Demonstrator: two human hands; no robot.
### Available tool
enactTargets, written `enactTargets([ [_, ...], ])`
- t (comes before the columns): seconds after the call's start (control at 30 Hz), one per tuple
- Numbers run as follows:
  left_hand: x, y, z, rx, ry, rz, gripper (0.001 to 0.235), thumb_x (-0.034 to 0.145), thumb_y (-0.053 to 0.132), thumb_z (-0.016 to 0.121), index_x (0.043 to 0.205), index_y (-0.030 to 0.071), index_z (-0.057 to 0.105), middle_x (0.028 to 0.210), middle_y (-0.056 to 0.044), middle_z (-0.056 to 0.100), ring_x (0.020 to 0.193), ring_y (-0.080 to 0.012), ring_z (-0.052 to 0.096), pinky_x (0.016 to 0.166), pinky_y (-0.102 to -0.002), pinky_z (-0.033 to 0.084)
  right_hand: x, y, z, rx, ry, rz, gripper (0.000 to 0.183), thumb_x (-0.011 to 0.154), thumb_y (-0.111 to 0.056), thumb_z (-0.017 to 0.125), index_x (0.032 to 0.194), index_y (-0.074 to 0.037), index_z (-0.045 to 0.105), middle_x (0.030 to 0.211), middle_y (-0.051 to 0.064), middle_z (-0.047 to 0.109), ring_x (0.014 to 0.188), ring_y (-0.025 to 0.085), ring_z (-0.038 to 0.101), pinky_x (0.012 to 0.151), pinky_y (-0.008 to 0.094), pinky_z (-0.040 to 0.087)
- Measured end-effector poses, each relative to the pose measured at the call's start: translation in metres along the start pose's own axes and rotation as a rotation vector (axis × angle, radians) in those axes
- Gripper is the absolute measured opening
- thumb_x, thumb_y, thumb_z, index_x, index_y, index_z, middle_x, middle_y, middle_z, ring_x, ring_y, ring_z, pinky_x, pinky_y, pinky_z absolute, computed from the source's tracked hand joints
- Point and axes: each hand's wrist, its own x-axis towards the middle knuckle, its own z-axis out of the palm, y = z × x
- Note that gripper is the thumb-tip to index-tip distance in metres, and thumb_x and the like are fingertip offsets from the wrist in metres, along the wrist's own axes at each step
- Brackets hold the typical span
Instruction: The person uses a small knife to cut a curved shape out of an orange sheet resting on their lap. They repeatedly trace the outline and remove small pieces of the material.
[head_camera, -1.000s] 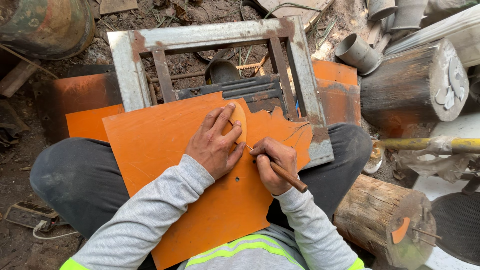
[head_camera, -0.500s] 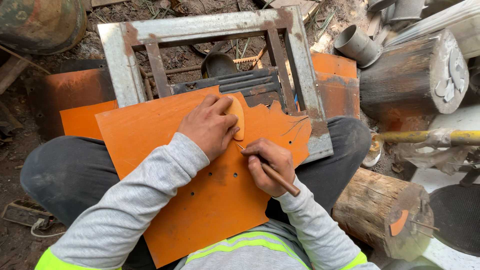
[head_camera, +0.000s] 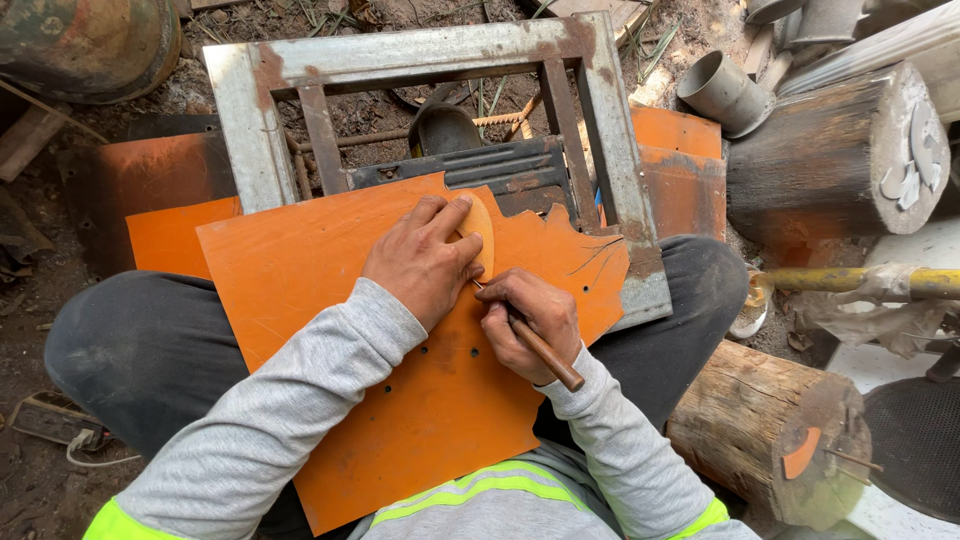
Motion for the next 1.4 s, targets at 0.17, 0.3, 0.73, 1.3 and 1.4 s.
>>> enactTargets([
  [0.17, -0.003, 0.001, 0.002, 0.004, 0.064, 0.034, 0.029, 0.081, 0.028, 0.076, 0.100, 0.006, 0.073, 0.137, -0.015, 0.057, 0.124, -0.0345, 0.054, 0.099, -0.043, 0.051, -0.003, -0.003, 0.000, -0.056, 0.065, -0.038, 0.012, 0.080, 0.006, 0.062, 0.089, 0.001, 0.067, 0.083, 0.014, 0.070, 0.073, 0.024, 0.070, 0.068, 0.031, 0.056],
  [0.3, -0.004, 0.002, 0.003, 0.016, 0.047, 0.024, 0.028, 0.083, 0.026, 0.075, 0.102, 0.005, 0.072, 0.139, -0.016, 0.056, 0.125, -0.0349, 0.054, 0.099, -0.043, 0.051, -0.003, -0.004, 0.001, -0.037, 0.118, 0.007, 0.011, 0.078, 0.008, 0.060, 0.086, 0.001, 0.066, 0.078, 0.013, 0.068, 0.066, 0.022, 0.068, 0.063, 0.029, 0.054],
  [0.73, -0.005, 0.004, 0.006, 0.031, 0.058, 0.025, 0.025, 0.083, 0.020, 0.072, 0.102, 0.004, 0.071, 0.140, -0.019, 0.055, 0.128, -0.0363, 0.052, 0.104, -0.043, 0.048, -0.009, 0.006, 0.000, 0.012, 0.187, 0.094, 0.010, 0.080, 0.007, 0.053, 0.079, 0.002, 0.062, 0.071, 0.009, 0.066, 0.058, 0.014, 0.060, 0.057, 0.026, 0.050],
  [1.3, -0.009, 0.056, 0.039, 0.376, 0.166, -0.109, 0.026, 0.086, 0.018, 0.058, 0.098, -0.004, 0.067, 0.137, -0.035, 0.053, 0.131, -0.0504, 0.047, 0.106, -0.057, 0.044, 0.112, 0.041, -0.025, 0.312, -0.207, 0.218, 0.020, 0.106, -0.013, 0.059, 0.103, 0.004, 0.069, 0.083, 0.008, 0.074, 0.071, 0.010, 0.069, 0.064, 0.025, 0.056],
  [1.4, -0.011, 0.056, 0.039, 0.353, 0.173, -0.121, 0.027, 0.086, 0.018, 0.058, 0.100, -0.003, 0.067, 0.135, -0.035, 0.053, 0.135, -0.0511, 0.046, 0.109, -0.057, 0.043, 0.128, 0.045, -0.011, 0.210, -0.356, 0.156, 0.016, 0.103, -0.011, 0.061, 0.099, 0.003, 0.068, 0.082, 0.007, 0.074, 0.076, 0.010, 0.073, 0.069, 0.025, 0.060],
])
